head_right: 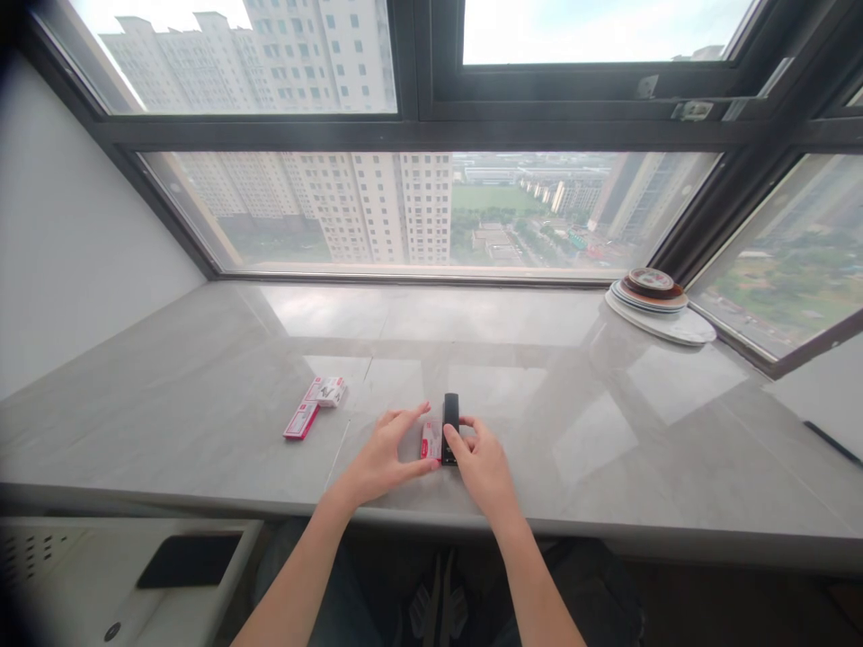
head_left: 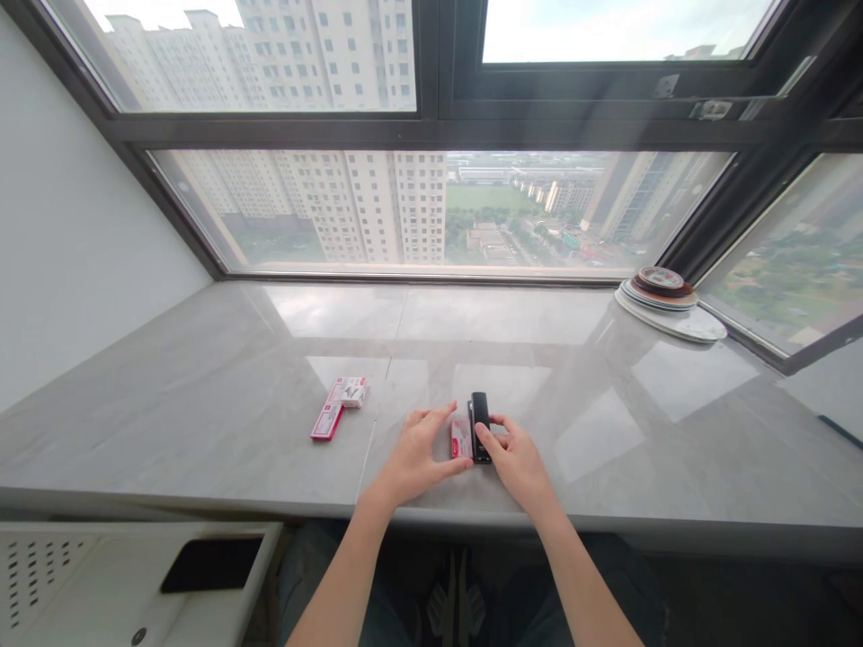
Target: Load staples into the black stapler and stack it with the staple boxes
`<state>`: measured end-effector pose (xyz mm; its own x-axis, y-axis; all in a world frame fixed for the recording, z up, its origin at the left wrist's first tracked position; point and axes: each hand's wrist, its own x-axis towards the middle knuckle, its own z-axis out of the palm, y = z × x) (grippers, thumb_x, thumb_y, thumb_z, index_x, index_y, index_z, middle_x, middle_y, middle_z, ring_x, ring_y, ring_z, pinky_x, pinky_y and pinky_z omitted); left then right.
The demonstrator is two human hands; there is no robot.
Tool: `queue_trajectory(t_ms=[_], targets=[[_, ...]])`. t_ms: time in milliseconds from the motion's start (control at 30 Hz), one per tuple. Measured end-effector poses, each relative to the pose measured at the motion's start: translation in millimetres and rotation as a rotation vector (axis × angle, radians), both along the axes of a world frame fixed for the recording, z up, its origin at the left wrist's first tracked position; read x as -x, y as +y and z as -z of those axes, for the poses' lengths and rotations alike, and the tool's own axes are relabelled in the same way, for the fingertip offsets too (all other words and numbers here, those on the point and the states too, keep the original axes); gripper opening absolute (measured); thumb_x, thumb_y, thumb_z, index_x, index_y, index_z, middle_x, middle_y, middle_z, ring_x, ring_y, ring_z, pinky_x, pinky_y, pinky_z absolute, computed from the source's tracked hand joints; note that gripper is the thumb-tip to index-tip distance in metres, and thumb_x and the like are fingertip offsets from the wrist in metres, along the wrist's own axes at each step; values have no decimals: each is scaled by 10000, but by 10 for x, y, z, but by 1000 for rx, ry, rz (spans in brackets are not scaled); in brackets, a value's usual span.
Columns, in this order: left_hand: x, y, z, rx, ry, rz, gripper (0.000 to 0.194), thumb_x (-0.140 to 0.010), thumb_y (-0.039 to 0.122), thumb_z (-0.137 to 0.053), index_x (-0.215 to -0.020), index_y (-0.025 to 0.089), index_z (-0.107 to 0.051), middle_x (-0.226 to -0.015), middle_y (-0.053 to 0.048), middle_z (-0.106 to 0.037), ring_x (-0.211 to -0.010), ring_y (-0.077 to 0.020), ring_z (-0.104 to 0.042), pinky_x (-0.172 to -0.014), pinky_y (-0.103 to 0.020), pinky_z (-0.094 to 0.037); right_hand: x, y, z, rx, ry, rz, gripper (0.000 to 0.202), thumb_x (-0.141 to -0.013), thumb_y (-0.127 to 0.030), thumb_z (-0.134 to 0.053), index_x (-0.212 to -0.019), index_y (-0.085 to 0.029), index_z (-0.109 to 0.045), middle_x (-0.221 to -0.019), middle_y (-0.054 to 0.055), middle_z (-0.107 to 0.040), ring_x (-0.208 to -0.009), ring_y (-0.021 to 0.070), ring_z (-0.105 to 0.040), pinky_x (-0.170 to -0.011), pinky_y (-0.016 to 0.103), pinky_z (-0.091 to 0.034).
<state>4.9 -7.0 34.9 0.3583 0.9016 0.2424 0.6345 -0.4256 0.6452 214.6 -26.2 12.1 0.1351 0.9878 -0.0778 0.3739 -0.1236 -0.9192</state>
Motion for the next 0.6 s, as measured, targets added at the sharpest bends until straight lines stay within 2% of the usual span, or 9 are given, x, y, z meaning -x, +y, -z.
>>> queue_trajectory(t_ms=[100,133,200,267,300,367,433,500,600], targets=[[195,-30,-3,-123,21,-343,378,-974,464,-600,-1333,350,-633,-1238,-58,-662,-1218,-295,-563,-1051,-457,-452,26,-18,20,-10,-27,34,585,-917,-696,-555,-1203,-195,-649,-532,-63,-494,-534,166,-443,-556,276,-331],[313,-36,5,-151,29,-478,327,-1008,435,-526,-1273,297,-658,-1176,-92,-655,-1198,-321,-557,-1055,-504,-427,30,-24,25,-15,-34,40,582,-919,-698,-550,-1196,-197,-652,-532,-65,-480,-531,165,-439,-554,275,-328],[601,-41,39,-179,78,-729,334,-1014,402,-472,-1218,214,-657,-1121,-147,-620,-1189,-379,-525,-1039,-585,-386,34,-34,31,-24,-47,45,578,-919,-700,-548,-1187,-198,-655,-528,-71,-450,-529,163,-434,-554,275,-323],[898,-39,92,-172,202,-946,372,-971,428,-529,-1252,208,-635,-1171,-164,-597,-1190,-404,-511,-988,-574,-409,34,-39,32,-30,-53,46,575,-920,-700,-548,-1188,-202,-652,-528,-75,-432,-533,164,-435,-562,276,-330],[1025,-38,121,-151,266,-997,410,-950,443,-555,-1290,222,-619,-1201,-161,-592,-1181,-400,-519,-963,-546,-426,32,-40,31,-30,-56,45,573,-921,-701,-547,-1190,-206,-650,-528,-78,-426,-534,164,-433,-566,277,-335],[1195,-41,170,-83,357,-953,486,-937,459,-569,-1378,257,-578,-1200,-140,-603,-1130,-369,-563,-918,-482,-449,29,-36,27,-24,-62,41,566,-926,-702,-542,-1194,-213,-644,-527,-82,-415,-532,162,-428,-574,279,-342],[1241,-62,195,-18,405,-805,512,-948,471,-550,-1428,292,-555,-1122,-104,-629,-1044,-327,-613,-884,-433,-457,26,-30,24,-18,-69,36,561,-928,-701,-540,-1193,-217,-642,-525,-83,-413,-531,163,-428,-580,281,-347],[1191,-107,183,13,425,-639,529,-946,503,-555,-1438,309,-558,-1085,-82,-641,-1012,-308,-635,-888,-415,-462,23,-25,22,-14,-74,33,559,-929,-701,-538,-1190,-217,-642,-524,-80,-418,-532,165,-431,-582,283,-348],[1062,-184,100,49,372,-378,631,-881,574,-646,-1446,307,-554,-1146,-75,-646,-1090,-311,-629,-943,-408,-474,20,-24,29,-13,-74,28,559,-930,-701,-536,-1187,-217,-646,-527,-77,-423,-531,166,-430,-573,282,-341]])
